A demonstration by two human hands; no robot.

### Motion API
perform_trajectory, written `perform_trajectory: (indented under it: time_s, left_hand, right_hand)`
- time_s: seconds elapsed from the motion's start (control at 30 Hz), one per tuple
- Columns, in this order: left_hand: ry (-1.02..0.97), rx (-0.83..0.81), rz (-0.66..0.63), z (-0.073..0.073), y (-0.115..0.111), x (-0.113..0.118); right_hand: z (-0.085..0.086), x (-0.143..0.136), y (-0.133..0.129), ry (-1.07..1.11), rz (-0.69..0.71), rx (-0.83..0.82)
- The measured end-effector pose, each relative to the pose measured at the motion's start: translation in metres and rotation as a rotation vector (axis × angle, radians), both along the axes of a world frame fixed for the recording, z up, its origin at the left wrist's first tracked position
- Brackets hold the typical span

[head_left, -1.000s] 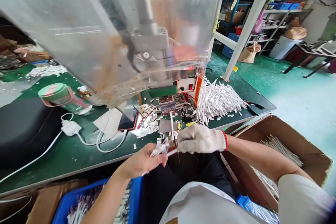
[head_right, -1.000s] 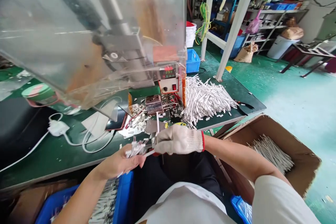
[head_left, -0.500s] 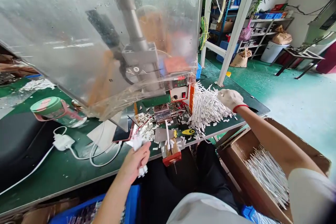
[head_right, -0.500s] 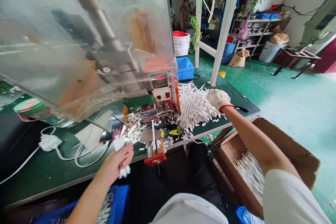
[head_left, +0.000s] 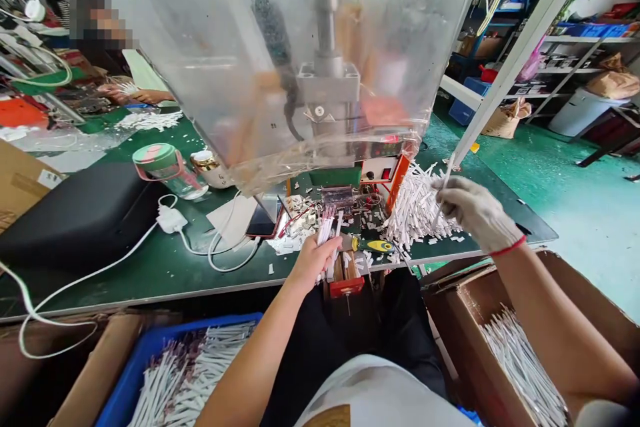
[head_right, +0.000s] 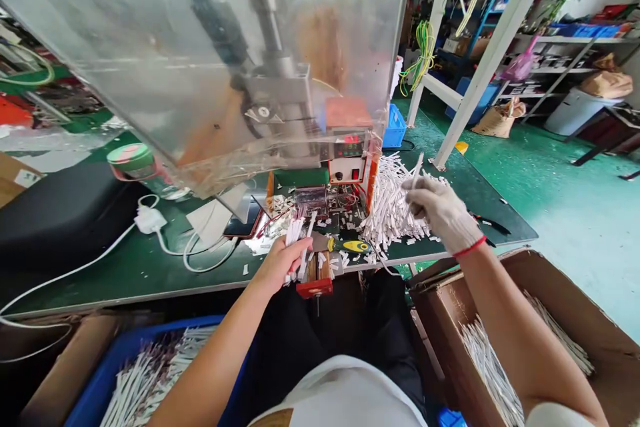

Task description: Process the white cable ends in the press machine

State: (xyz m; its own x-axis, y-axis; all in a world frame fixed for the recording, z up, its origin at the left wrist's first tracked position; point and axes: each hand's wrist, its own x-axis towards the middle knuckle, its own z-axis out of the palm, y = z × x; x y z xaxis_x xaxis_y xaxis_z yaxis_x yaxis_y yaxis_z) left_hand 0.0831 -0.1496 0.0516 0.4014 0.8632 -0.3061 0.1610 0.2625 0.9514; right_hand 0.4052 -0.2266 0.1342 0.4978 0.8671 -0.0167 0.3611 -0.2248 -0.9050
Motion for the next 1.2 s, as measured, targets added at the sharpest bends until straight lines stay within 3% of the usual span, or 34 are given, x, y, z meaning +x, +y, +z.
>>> perform_trajectory:
  time_s: [0.13,0.2,0.3,0.5,0.77,0.9,1.0,1.1,1.2]
  left_hand:
    - [-0.059,-0.036,0.104,0.006,-0.006,-0.025]
    - [-0.094,-0.051,0.153,0.007,-0.009,-0.037]
    - [-0.119,-0.07,0.213,0.006,-0.015,-0.054]
    - [-0.123,-0.089,0.284,-0.002,-0.027,-0.083]
    - [-0.096,-0.029,0.186,0.001,-0.03,-0.088]
    - [-0.07,0.016,0.095,0.006,-0.028,-0.083]
    - [-0.027,0.11,-0.013,0.013,-0.022,-0.079]
    - [0.04,0.162,-0.201,0.021,-0.014,-0.07]
    - [0.109,0.122,-0.378,0.026,-0.01,-0.058]
  right_hand:
    - [-0.024,-0.084,-0.013,0.574,0.427,-0.195]
    - [-0.042,-0.116,-0.003,0.665,0.49,-0.242]
    - [-0.068,-0.146,0.023,0.7,0.442,-0.267]
    - [-0.094,-0.158,0.054,0.716,0.342,-0.284]
    - [-0.102,-0.157,0.059,0.755,0.356,-0.286]
    - [-0.092,-0.152,0.056,0.616,0.403,-0.287]
    - [-0.065,-0.142,0.049,0.304,0.385,-0.192]
    - [-0.03,-0.135,0.035,0.032,0.616,-0.094]
    - [-0.008,-0.137,0.017,-0.033,0.894,-0.124]
